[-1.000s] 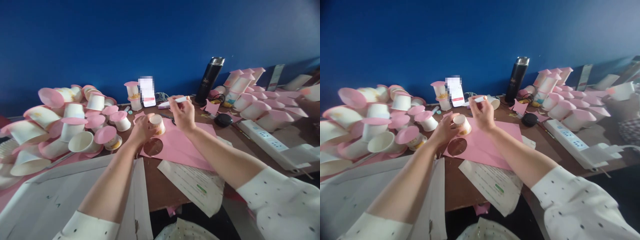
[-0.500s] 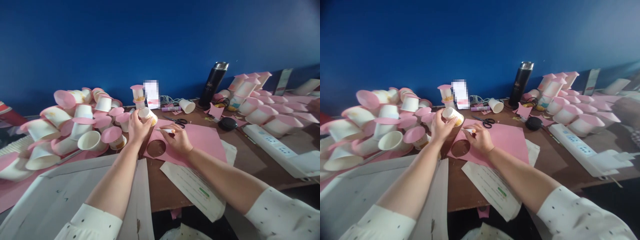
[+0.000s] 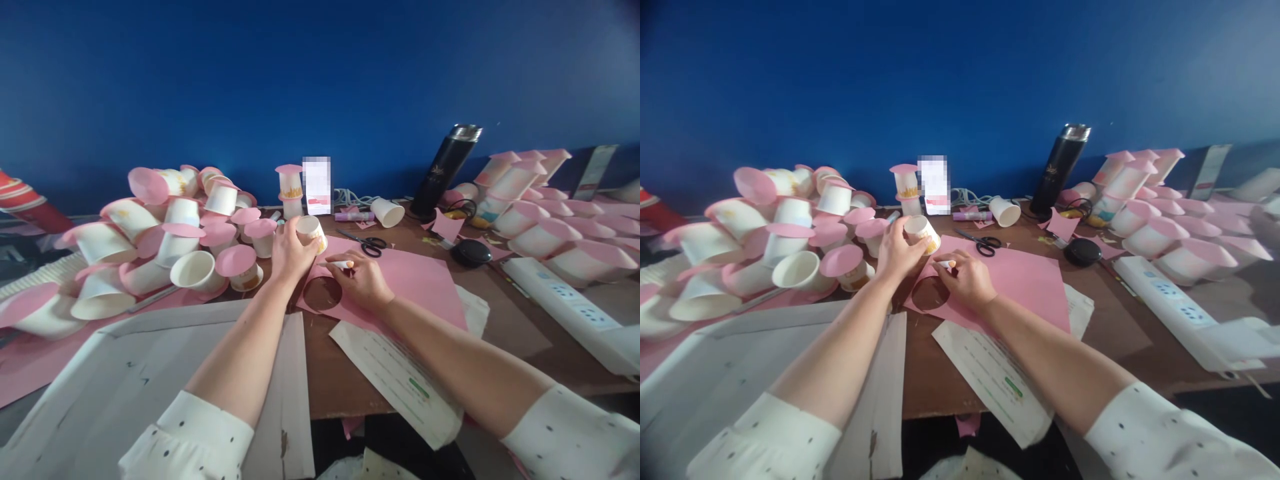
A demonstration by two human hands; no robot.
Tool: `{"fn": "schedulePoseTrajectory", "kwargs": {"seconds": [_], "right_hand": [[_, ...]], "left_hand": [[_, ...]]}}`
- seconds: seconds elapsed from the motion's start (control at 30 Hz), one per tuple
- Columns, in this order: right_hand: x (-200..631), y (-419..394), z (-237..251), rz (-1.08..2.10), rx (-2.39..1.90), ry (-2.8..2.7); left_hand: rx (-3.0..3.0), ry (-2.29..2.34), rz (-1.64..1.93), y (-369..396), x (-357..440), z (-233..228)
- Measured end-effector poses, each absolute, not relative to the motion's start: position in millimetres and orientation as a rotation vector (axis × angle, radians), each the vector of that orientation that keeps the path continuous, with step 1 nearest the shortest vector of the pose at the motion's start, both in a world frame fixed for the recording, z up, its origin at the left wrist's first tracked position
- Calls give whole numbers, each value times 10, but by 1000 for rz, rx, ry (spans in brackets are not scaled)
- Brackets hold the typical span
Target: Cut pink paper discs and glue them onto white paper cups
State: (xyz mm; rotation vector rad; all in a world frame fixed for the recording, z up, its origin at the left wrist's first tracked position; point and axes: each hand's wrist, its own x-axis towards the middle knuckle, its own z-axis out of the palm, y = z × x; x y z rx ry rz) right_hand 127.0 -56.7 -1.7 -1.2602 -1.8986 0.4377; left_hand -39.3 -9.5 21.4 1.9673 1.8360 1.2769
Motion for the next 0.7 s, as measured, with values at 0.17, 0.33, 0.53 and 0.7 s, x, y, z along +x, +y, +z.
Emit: {"fn": "schedulePoseTrajectory", "kwargs": {"seconds": [0.17, 0.33, 0.53, 0.7], "right_hand": [[1261, -550, -45, 431, -1253, -1897], [1256, -555, -34, 430, -1251, -1906], [1247, -579, 10, 440, -1257, -1885], [1253, -595, 35, 470, -1278, -1879]], "left_hand": [[1978, 1829, 1268, -87, -393, 206], [2010, 1814, 1257, -94, -390, 219], [2028, 1821, 1187, -114, -390, 219], [2068, 1751, 1095, -115, -391, 206]]}}
